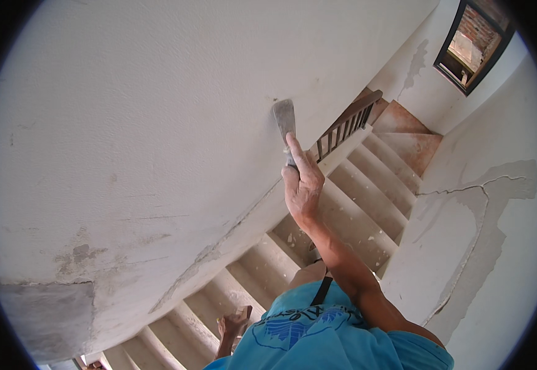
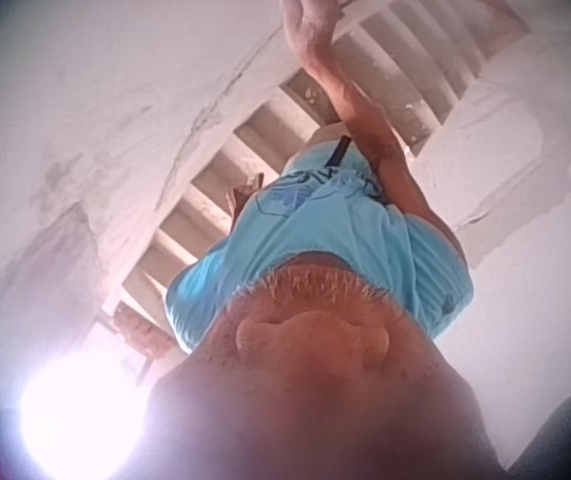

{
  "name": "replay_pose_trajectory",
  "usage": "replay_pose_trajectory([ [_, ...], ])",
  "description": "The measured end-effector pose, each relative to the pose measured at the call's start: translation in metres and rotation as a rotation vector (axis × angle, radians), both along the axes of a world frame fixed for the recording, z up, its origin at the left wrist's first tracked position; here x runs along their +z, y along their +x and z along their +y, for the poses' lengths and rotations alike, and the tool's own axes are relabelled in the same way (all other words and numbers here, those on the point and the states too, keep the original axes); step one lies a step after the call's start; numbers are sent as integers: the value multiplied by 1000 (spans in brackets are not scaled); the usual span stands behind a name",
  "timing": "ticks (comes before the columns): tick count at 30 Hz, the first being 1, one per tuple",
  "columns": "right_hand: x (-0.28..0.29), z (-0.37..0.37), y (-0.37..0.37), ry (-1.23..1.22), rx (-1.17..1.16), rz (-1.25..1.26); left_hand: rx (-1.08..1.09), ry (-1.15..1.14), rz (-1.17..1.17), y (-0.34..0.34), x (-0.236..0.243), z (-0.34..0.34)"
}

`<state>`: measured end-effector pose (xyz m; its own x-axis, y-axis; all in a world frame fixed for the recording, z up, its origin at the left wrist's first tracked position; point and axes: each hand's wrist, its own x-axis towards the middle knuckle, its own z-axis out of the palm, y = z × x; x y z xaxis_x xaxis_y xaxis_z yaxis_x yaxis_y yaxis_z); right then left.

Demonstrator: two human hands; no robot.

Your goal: The person uses a trowel and a wooden float to apply and smooth plaster on the walls and ceiling of a stairwell. They work on the curved ceiling surface and the vertical wall sections adjacent to the stairs, moving up and down the steps to reach different areas.

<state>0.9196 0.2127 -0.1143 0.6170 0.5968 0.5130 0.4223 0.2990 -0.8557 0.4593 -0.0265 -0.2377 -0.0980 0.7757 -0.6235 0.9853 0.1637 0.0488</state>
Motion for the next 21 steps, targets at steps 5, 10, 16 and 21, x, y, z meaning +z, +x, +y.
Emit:
replay_pose_trajectory([
  [5,-3,1,-2,-6,19,-4,-246,-16,56,-28,-29,-22],
  [10,0,-4,-8,-19,10,17,-64,3,80,-9,-26,-13],
  [16,11,-4,-4,2,94,19,81,-12,75,4,-10,-13],
  [21,3,-2,-8,70,112,-44,64,-42,65,-8,-19,-22],
])
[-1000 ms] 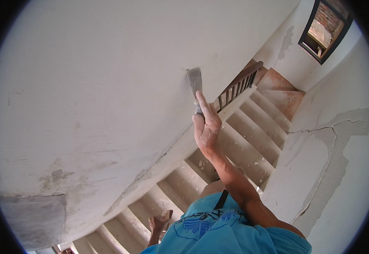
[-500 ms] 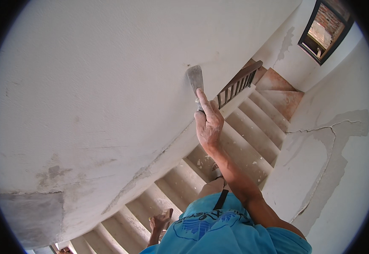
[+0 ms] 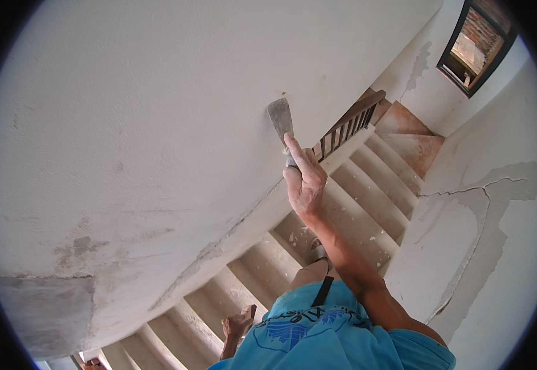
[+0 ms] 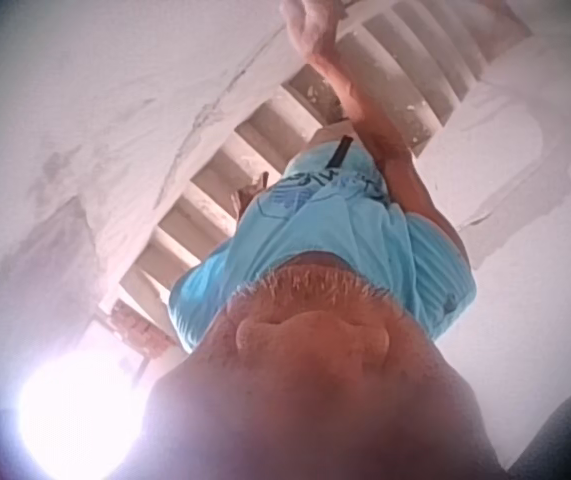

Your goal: The person uses a trowel and a wooden float to apply and smooth plaster on the walls and ceiling of a stairwell. They work on the curved ceiling surface and the vertical wall sections adjacent to the stairs, moving up and down the steps to reach different areas.

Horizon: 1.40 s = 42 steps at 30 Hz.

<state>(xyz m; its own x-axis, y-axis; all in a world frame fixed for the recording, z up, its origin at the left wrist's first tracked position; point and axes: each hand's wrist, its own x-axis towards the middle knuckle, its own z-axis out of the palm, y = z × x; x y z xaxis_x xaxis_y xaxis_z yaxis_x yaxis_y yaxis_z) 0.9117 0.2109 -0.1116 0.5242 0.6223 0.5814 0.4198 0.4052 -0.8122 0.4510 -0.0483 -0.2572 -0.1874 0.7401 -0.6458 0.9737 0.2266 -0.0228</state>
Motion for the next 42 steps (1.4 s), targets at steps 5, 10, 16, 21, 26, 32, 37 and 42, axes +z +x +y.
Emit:
replay_pose_trajectory([
  [5,-1,2,8,37,8,-21,-31,-22,-10,-3,-5,-3],
  [10,-1,0,9,-9,47,-6,-44,-29,-19,-2,-8,2],
  [16,-10,-3,7,-15,54,21,-64,-43,-26,0,-8,3],
  [21,9,9,21,28,17,-13,-73,-40,-36,3,-10,6],
  [26,-1,-1,9,-2,63,16,-76,-55,-37,1,-9,2],
  [32,-2,-3,11,-44,107,55,-83,-46,-48,3,-13,4],
  [37,4,-2,19,-4,81,24,-171,-93,-41,11,-1,4],
  [42,-2,0,3,54,80,34,-301,19,-49,-13,-23,-8],
])
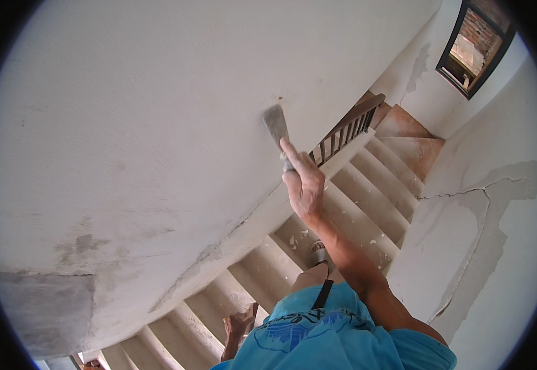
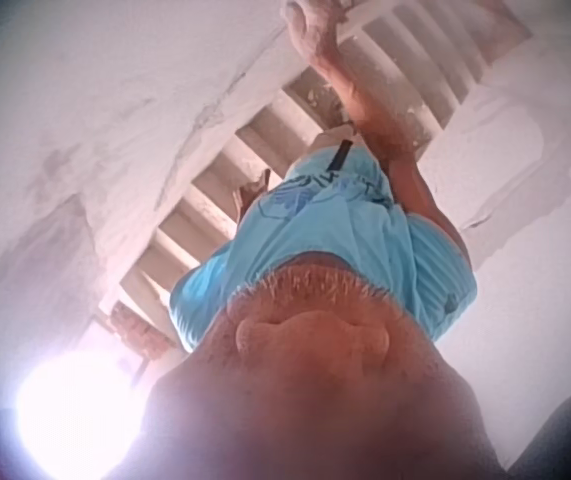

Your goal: The person uses a trowel and a wooden float to apply and smooth plaster on the walls and ceiling of a stairwell. They work on the curved ceiling surface and the vertical wall sections adjacent to the stairs, moving up and down the steps to reach different areas.

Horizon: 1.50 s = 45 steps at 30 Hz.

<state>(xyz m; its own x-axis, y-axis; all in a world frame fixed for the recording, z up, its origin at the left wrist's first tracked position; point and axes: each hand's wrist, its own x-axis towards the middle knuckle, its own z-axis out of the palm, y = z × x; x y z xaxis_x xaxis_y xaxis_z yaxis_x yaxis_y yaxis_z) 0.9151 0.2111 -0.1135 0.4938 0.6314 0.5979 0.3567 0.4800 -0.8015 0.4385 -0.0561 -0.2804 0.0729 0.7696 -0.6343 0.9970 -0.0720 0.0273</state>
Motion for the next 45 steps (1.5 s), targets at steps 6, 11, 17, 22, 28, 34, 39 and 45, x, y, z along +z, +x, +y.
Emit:
replay_pose_trajectory([
  [6,26,15,27,-23,-30,43,-137,98,-71,-11,-15,-7],
  [11,0,-2,-2,-19,2,46,306,-31,-11,25,17,20],
  [17,9,2,19,-128,-78,-29,457,76,-211,11,15,19],
  [22,-15,-12,16,-162,-10,-108,405,249,-352,45,75,45],
  [28,-73,-84,28,-380,134,13,162,487,-508,99,137,86],
  [34,-154,-147,56,-623,90,-32,-178,1115,-546,188,282,133],
  [39,-205,-208,99,-812,61,-67,-402,1915,-198,193,399,200],
  [45,-237,-276,142,-915,59,-45,-387,2167,190,204,477,268],
])
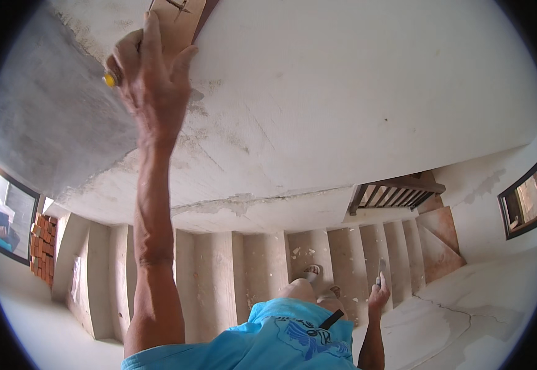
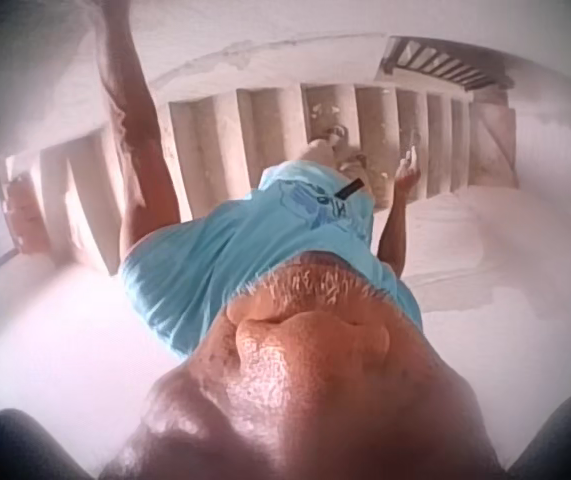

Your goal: The person uses a trowel and a wooden float to apply and smooth plaster on the walls and ceiling of a stairwell. They work on the curved ceiling surface and the vertical wall sections adjacent to the stairs, moving up and down the steps to reach different areas.

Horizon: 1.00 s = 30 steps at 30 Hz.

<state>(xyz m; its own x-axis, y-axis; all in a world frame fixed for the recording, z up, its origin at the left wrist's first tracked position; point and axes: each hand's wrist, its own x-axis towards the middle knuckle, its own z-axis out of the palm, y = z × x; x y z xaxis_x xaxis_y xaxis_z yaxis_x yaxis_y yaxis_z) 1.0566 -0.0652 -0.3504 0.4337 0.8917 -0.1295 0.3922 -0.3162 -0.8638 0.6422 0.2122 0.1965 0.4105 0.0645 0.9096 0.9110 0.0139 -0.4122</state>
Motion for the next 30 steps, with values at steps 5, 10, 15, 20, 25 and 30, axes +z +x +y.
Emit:
replay_pose_trajectory([
  [5,-35,-39,15,-85,-104,-239,48,-73,53,-2,-123,13],
  [10,-40,-59,13,-74,-109,-217,-82,-389,-68,17,-190,-17],
  [15,-43,-58,42,-126,-114,-233,-81,28,-182,9,-40,4],
  [20,-52,-25,60,-103,-153,-275,-3,78,-287,-1,-83,4],
  [25,-21,-2,44,-35,-98,-102,-107,-90,-282,-5,-163,-8],
  [30,-43,0,75,-42,-133,-255,-42,100,-373,-4,-37,6],
])
